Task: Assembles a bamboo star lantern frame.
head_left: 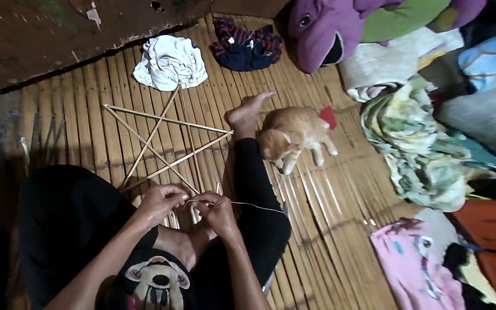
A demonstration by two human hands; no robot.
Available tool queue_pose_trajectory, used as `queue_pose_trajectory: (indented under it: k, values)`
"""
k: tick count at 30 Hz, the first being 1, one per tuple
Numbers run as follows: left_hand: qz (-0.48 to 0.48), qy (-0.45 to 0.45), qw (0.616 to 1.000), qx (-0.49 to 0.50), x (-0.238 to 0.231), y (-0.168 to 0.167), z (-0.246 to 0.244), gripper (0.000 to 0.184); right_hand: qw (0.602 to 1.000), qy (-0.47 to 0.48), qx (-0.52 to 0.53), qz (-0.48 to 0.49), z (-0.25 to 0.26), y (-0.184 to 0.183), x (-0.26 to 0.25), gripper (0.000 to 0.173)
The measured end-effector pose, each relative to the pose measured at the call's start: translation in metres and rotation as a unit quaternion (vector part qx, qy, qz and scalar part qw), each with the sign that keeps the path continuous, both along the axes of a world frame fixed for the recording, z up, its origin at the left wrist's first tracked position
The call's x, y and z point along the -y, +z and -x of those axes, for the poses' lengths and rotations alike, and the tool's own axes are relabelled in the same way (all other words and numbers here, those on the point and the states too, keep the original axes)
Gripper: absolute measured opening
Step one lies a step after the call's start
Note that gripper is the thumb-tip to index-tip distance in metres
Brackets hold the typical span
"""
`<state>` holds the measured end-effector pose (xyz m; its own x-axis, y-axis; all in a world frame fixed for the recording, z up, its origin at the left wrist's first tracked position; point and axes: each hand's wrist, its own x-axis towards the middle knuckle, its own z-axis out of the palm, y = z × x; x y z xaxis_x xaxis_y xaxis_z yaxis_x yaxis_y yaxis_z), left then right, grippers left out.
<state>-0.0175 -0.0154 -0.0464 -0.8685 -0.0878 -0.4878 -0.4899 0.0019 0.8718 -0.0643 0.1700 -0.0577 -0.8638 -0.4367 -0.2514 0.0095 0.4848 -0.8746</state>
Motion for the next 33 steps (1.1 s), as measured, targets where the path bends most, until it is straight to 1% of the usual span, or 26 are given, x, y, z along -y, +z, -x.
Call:
queue_pose_trajectory:
  k: [2, 4, 6, 8, 12, 15, 19, 21, 23, 26, 28, 30, 33]
  values:
    - [0.012, -0.016, 1.0, 0.008, 0.002, 0.0, 0.001, 0.009, 1.0, 0.013, -0.011, 0.007, 0.001, 0.002, -0.002, 0.019]
    - [0.017, -0.028, 0.999, 0.018, 0.002, -0.001, 0.002, 0.012, 1.0, 0.002, -0.011, 0.026, 0.002, 0.002, -0.001, 0.013]
    - [0.018, -0.027, 0.999, 0.028, 0.002, -0.003, 0.005, 0.015, 0.999, 0.001, 0.013, 0.029, 0.006, 0.003, 0.001, 0.013]
    - [0.033, -0.024, 0.999, 0.029, 0.003, -0.012, 0.007, 0.018, 1.0, -0.006, 0.022, 0.015, 0.01, -0.001, 0.001, 0.013]
    - [0.141, -0.04, 0.989, 0.016, 0.013, -0.038, 0.007, 0.018, 0.998, -0.052, 0.037, -0.01, 0.016, -0.01, -0.008, 0.015]
    - [0.198, -0.078, 0.977, 0.033, 0.013, -0.044, 0.011, 0.024, 0.992, -0.119, 0.045, 0.009, 0.018, -0.018, -0.021, 0.015]
    - [0.263, -0.18, 0.947, 0.047, -0.012, -0.051, 0.019, 0.031, 0.987, -0.155, 0.039, 0.016, 0.019, -0.029, -0.025, 0.014]
    - [0.3, -0.251, 0.919, 0.049, -0.029, -0.058, 0.023, 0.04, 0.988, -0.149, 0.036, 0.012, 0.018, -0.033, -0.023, 0.014]
    - [0.337, -0.29, 0.895, 0.03, -0.042, -0.07, 0.022, 0.04, 0.989, -0.142, 0.037, 0.005, 0.017, -0.035, -0.021, 0.014]
    - [0.376, -0.32, 0.87, -0.002, -0.05, -0.082, 0.022, 0.034, 0.99, -0.135, 0.027, -0.016, 0.017, -0.038, -0.018, 0.014]
    - [0.384, -0.327, 0.863, -0.029, -0.051, -0.085, 0.023, 0.031, 0.991, -0.13, 0.025, -0.036, 0.016, -0.039, -0.018, 0.015]
    - [0.395, -0.333, 0.855, -0.047, -0.053, -0.085, 0.023, 0.03, 0.991, -0.124, 0.023, -0.046, 0.016, -0.041, -0.015, 0.015]
    - [0.411, -0.35, 0.841, -0.031, -0.056, -0.083, 0.026, 0.034, 0.991, -0.123, 0.047, -0.035, 0.017, -0.042, -0.011, 0.016]
